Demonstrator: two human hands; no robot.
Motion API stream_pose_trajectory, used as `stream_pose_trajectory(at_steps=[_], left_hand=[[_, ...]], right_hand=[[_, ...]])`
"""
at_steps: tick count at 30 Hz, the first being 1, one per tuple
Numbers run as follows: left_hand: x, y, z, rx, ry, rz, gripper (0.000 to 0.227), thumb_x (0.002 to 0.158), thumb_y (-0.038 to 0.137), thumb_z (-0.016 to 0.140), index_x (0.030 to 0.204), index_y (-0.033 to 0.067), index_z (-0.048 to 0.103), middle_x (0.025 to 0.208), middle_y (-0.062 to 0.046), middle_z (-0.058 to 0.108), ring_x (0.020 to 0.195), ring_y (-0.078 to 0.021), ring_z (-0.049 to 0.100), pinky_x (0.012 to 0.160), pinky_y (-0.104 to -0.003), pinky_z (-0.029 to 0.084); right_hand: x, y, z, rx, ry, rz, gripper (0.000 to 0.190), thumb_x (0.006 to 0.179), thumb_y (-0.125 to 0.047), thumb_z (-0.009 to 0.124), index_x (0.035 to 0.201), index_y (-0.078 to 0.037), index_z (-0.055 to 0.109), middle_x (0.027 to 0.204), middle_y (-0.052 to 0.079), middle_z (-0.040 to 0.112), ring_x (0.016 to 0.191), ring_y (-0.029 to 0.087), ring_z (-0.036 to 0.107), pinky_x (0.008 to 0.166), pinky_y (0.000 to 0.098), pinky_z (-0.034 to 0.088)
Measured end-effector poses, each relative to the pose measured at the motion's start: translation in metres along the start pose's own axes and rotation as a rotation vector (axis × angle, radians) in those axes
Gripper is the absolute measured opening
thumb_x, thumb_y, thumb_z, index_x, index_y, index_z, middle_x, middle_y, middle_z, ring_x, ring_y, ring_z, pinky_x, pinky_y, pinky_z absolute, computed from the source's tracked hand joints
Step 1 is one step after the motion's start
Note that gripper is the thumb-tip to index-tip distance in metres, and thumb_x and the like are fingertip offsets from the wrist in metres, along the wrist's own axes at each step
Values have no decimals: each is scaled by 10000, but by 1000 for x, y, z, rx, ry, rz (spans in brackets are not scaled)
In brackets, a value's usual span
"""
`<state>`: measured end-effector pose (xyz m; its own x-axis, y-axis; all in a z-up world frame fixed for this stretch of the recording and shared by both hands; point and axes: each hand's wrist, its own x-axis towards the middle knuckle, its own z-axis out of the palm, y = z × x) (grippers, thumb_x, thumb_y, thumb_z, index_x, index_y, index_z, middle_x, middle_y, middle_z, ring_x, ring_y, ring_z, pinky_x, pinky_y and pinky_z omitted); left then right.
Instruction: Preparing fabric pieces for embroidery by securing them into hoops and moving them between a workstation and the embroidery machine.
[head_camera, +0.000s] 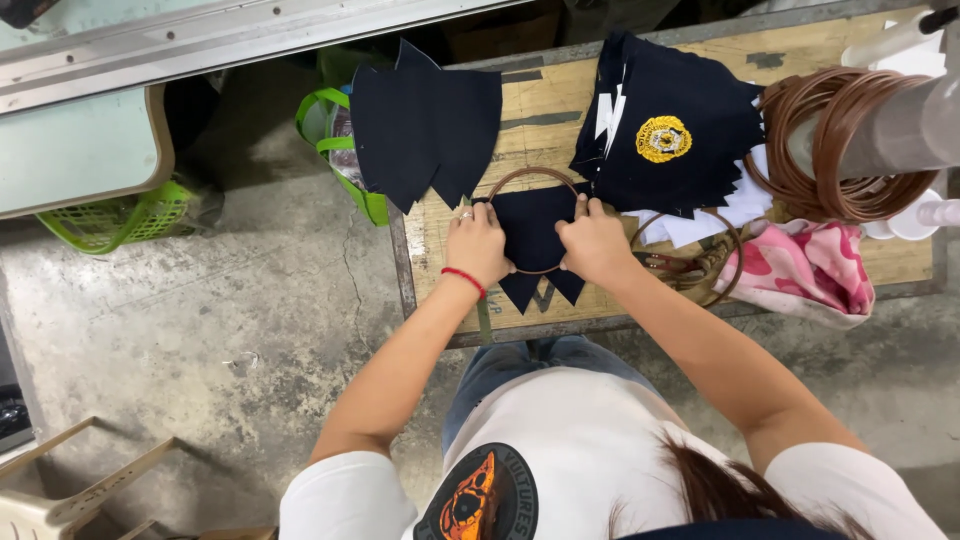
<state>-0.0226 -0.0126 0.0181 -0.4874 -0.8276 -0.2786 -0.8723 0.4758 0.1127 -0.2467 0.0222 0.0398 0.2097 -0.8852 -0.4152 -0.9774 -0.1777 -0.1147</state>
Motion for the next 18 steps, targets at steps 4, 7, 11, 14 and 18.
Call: stream_pose_trajectory(at_steps=[4,7,11,14,18], left_hand=[[16,0,42,48,24,-24,1381,381,608,1044,1445,-133,567,1211,-201,594,1169,-397,608,995,-528,503],[16,5,43,59,46,-65,1432,296,595,1049,1433,-137,576,1180,-179,620,1122,-382,636,956,-503,521],[9,12,24,58,81,-87,1375,310,482,1079,1429,-144,583,1135,-188,624,1066,-375,655,898,-475,547],[18,12,57,86,209,-95,1211,363,353,1085,1368,-147,630,1056,-184,622,970,-363,662,803,-459,550],[19,19,57,173,491,-113,505,775,76,856,1204,-148,712,903,-171,617,799,-339,652,649,-438,510]], right_hand=[[1,-3,0,-33,-9,-12,678,631,-356,1035,1227,-119,814,1485,436,562,1315,504,599,850,608,647],[0,-2,5,-29,11,-13,684,645,-348,1029,1249,-113,810,1505,440,544,1332,516,584,842,625,642],[2,-6,12,-27,55,26,691,614,-298,1050,1234,-105,812,1489,447,550,1327,510,582,820,627,639],[3,-8,18,-45,173,12,588,623,-194,1046,1161,-84,835,1390,473,600,1240,515,636,731,596,646],[0,-15,4,-67,284,-15,413,694,-72,962,1092,-83,855,1263,483,658,1119,508,696,642,555,648]])
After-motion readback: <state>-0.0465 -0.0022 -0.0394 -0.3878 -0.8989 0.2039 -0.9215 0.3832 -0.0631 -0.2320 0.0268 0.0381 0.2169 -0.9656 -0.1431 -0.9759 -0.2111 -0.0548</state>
